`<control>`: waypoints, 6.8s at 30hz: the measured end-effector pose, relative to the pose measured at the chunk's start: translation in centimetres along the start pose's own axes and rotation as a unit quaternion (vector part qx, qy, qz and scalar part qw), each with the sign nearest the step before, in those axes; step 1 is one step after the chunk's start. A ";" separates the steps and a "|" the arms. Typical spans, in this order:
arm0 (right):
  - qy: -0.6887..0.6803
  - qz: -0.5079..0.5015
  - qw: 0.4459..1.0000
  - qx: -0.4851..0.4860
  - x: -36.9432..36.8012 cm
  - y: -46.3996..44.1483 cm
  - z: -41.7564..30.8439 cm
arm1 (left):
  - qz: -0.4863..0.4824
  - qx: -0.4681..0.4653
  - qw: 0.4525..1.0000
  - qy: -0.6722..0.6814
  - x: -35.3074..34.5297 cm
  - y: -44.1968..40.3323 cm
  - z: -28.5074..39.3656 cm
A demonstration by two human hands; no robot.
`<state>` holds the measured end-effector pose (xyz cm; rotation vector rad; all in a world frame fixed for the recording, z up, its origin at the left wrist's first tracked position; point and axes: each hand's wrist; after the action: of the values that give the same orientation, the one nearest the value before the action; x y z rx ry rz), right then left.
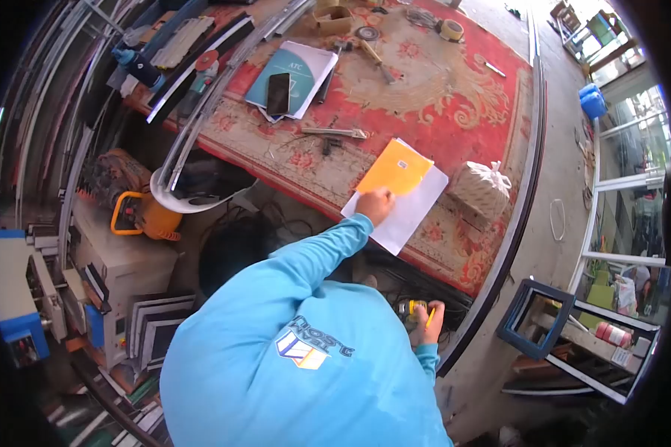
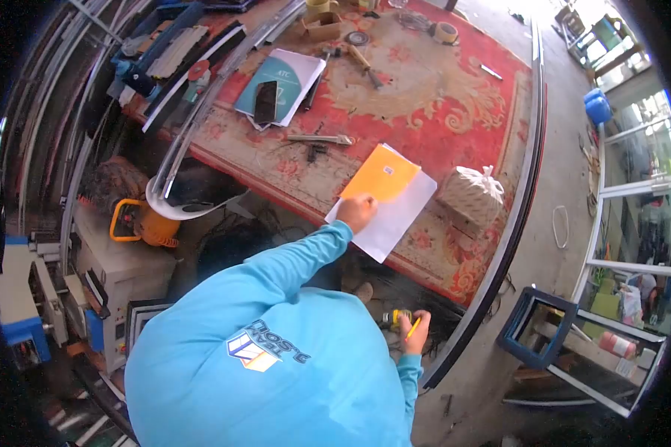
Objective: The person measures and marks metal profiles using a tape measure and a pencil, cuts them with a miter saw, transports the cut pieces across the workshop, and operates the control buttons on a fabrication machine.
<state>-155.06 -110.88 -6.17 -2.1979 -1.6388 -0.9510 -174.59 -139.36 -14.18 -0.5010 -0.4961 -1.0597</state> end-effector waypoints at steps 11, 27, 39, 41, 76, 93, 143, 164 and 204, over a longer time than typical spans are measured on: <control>0.061 0.015 0.997 0.050 -5.5 -6.3 -13.4 | 0.099 0.138 0.985 -0.009 15.0 -8.4 -13.3; -0.004 -0.138 0.974 -0.182 -15.7 -13.8 -13.8 | -0.203 -0.167 0.896 -0.357 7.9 -19.8 -8.3; -0.054 -0.112 0.975 0.185 -17.9 -11.7 -20.6 | 0.005 -0.118 0.992 0.048 13.6 -21.5 -0.4; -0.035 -0.174 0.954 0.243 -19.2 -11.9 -22.2 | -0.143 0.004 0.969 0.200 14.1 -21.3 2.6; 0.087 -0.175 0.976 0.092 -12.8 -8.7 -14.2 | -0.126 0.022 0.926 -0.355 7.1 -15.9 -4.0; 0.077 -0.152 0.979 0.113 -12.8 -7.6 -14.1 | -0.154 -0.056 0.980 -0.116 4.3 -11.9 -4.2; 0.341 -0.077 0.936 -0.033 -19.0 -22.2 -20.1 | -0.151 -0.139 0.956 -0.209 1.4 -9.1 -3.3; 0.332 -0.070 0.941 -0.005 -19.4 -20.9 -19.7 | -0.131 -0.092 0.974 -0.161 3.1 -9.1 -2.7; 0.231 -0.007 0.971 0.057 -18.8 -18.2 -17.8 | 0.000 -0.003 0.971 -0.240 -11.0 -39.9 -6.4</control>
<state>-181.20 -128.76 -7.74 -1.7230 -1.4465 -1.2266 -214.25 -151.65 -19.98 -0.7683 -0.9185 -0.9388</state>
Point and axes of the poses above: each hand's wrist, its own y-axis away from the middle knuckle, its own x-axis out of the back of the hand, z = x × y, and after that the axes turned 12 degrees about z, right-handed
